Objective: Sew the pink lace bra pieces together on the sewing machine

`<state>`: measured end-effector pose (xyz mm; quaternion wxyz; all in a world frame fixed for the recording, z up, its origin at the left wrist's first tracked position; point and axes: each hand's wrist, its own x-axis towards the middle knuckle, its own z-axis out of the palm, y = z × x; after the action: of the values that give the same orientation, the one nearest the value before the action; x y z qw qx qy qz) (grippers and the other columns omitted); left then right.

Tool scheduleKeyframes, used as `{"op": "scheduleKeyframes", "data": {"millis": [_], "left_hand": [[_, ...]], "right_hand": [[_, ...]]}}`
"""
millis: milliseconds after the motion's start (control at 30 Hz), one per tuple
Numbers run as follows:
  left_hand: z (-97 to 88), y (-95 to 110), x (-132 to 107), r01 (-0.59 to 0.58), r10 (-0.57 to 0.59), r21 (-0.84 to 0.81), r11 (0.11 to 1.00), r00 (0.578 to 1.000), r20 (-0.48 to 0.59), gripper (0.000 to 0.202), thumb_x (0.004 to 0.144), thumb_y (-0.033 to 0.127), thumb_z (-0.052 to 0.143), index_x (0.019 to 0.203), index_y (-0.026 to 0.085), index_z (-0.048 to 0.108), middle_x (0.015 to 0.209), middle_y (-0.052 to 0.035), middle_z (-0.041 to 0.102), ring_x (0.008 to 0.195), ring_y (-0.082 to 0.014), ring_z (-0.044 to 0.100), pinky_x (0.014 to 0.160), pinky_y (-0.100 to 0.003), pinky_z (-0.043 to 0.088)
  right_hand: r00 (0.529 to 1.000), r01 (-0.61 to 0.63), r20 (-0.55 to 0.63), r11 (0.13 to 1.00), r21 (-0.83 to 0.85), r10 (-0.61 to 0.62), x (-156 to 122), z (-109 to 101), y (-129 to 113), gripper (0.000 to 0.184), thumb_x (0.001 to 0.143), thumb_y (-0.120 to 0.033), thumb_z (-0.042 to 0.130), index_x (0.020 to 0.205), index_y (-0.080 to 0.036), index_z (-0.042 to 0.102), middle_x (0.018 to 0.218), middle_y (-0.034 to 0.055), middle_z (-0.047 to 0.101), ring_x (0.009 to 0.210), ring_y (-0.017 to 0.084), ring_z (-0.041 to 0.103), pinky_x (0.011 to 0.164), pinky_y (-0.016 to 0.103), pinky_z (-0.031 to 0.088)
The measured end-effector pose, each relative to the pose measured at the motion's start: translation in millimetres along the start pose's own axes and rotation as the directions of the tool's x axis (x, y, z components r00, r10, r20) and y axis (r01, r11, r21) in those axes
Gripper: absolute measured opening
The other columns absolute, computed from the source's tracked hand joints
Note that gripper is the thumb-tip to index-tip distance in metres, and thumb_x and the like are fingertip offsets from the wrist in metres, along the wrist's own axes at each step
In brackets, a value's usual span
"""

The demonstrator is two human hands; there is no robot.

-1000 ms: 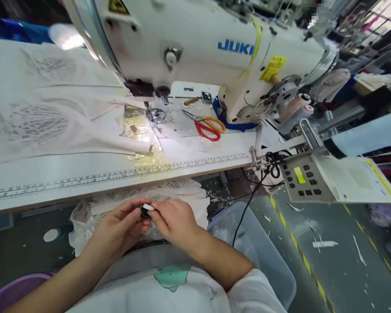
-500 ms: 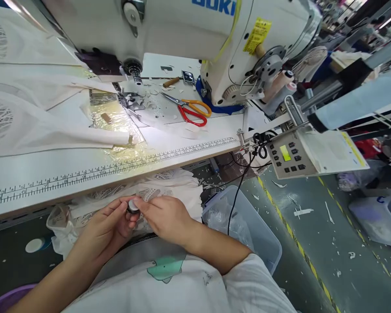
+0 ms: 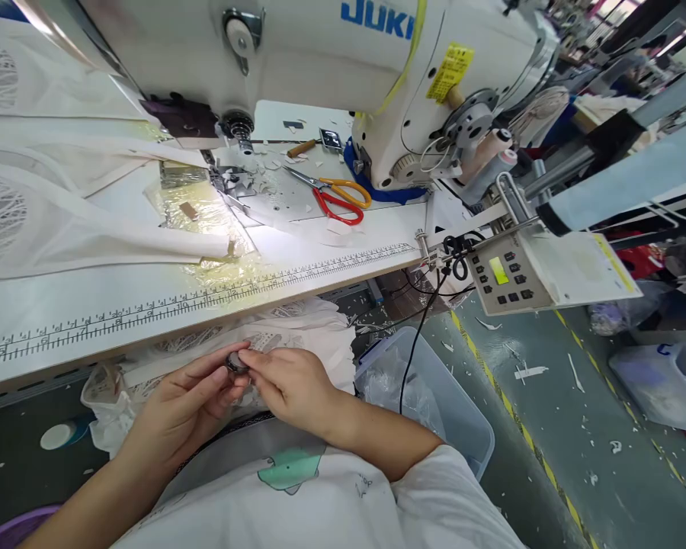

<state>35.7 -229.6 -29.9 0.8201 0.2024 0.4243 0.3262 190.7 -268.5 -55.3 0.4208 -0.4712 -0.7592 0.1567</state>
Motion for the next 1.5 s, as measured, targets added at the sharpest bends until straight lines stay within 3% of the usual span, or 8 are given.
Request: {"op": "scheduleKeyframes", "data": {"millis": [133,267,567,767,900,1100,1267,1500], "left_hand": [[-3.5,-1.0,3.9,-0.074,0.074,0.076,0.994,0.997,0.001,0.038,0.050,0.032,0.091,0.083,0.020,0.077,0.056,-0.0009,0.065,0.050,-0.0091,0.058,0.047,-0.013,0.050],[-7.8,0.5,5.7,-0.049,0.051,0.125,0.991,0.999,-0.012,0.040,0.048,0.032,0.091,0.084,0.023,0.076,0.068,-0.0030,0.071,0.056,-0.0167,0.067,0.050,-0.017,0.055],[-9.1,-3.2,7.5,-0.150,0.090,0.211,0.966,0.959,0.269,0.019,0.064,0.031,0.084,0.080,0.026,0.076,0.062,-0.0023,0.069,0.053,-0.0132,0.065,0.046,-0.015,0.052],[-5.3,1.2,5.4,-0.040,0.017,0.166,0.985,0.991,0.133,0.028,0.051,0.030,0.091,0.074,0.023,0.076,0.056,-0.0031,0.067,0.049,-0.0130,0.062,0.045,-0.015,0.051],[-2.4,6.5,5.6,0.001,-0.004,0.115,0.993,1.000,0.025,0.034,0.043,0.030,0.093,0.071,0.022,0.075,0.057,-0.0029,0.066,0.046,-0.0120,0.060,0.042,-0.015,0.049],[-4.7,4.9,6.4,0.087,-0.099,0.091,0.992,0.986,0.132,0.030,0.052,0.027,0.091,0.074,0.023,0.071,0.060,-0.0015,0.065,0.047,-0.0091,0.058,0.043,-0.012,0.046],[-8.8,0.0,3.7,0.187,-0.224,0.162,0.969,0.941,0.253,0.024,0.061,0.027,0.086,0.079,0.023,0.070,0.063,-0.0008,0.065,0.050,-0.0084,0.059,0.047,-0.012,0.048],[-7.0,1.3,4.2,0.143,-0.178,0.154,0.978,0.955,0.239,0.024,0.061,0.026,0.086,0.078,0.022,0.070,0.063,-0.0009,0.064,0.050,-0.0087,0.057,0.047,-0.014,0.049]], "right_hand": [[0.996,-0.006,0.093,0.999,-0.032,0.008,0.2,-5.7,-2.4,0.024,0.097,-0.020,0.039,0.104,-0.013,0.060,0.071,0.0039,0.065,0.061,0.013,0.058,0.058,0.023,0.050],[0.997,0.038,0.066,0.999,-0.028,-0.036,3.3,-21.0,-4.1,0.023,0.097,-0.020,0.040,0.091,-0.015,0.061,0.071,0.0036,0.066,0.062,0.012,0.059,0.058,0.022,0.048],[1.000,-0.009,0.019,0.999,-0.050,0.010,22.4,-25.8,2.3,0.029,0.096,-0.023,0.037,0.082,-0.016,0.062,0.066,0.0011,0.063,0.061,0.012,0.056,0.058,0.022,0.044],[0.989,-0.144,0.043,0.987,0.076,0.141,23.6,-33.7,6.1,0.024,0.093,-0.020,0.044,0.080,-0.015,0.063,0.067,0.0011,0.065,0.064,0.012,0.057,0.064,0.021,0.045],[0.974,-0.160,0.186,0.977,0.143,0.132,11.4,-45.5,4.4,0.018,0.090,-0.018,0.049,0.080,-0.015,0.064,0.071,0.0021,0.067,0.066,0.012,0.058,0.065,0.021,0.045],[0.928,-0.210,0.337,0.970,0.121,0.159,4.6,-37.8,7.8,0.014,0.087,-0.014,0.053,0.081,-0.013,0.066,0.072,0.0037,0.067,0.068,0.013,0.059,0.067,0.021,0.044],[0.924,-0.303,0.276,0.948,0.098,0.267,17.2,-33.9,9.6,0.013,0.086,-0.013,0.054,0.078,-0.014,0.064,0.071,0.0007,0.066,0.065,0.011,0.056,0.064,0.020,0.041],[0.983,-0.175,0.092,0.970,0.170,0.161,13.0,-49.2,0.2,0.017,0.089,-0.016,0.048,0.081,-0.014,0.063,0.069,0.0009,0.064,0.065,0.011,0.057,0.064,0.020,0.044]]}}
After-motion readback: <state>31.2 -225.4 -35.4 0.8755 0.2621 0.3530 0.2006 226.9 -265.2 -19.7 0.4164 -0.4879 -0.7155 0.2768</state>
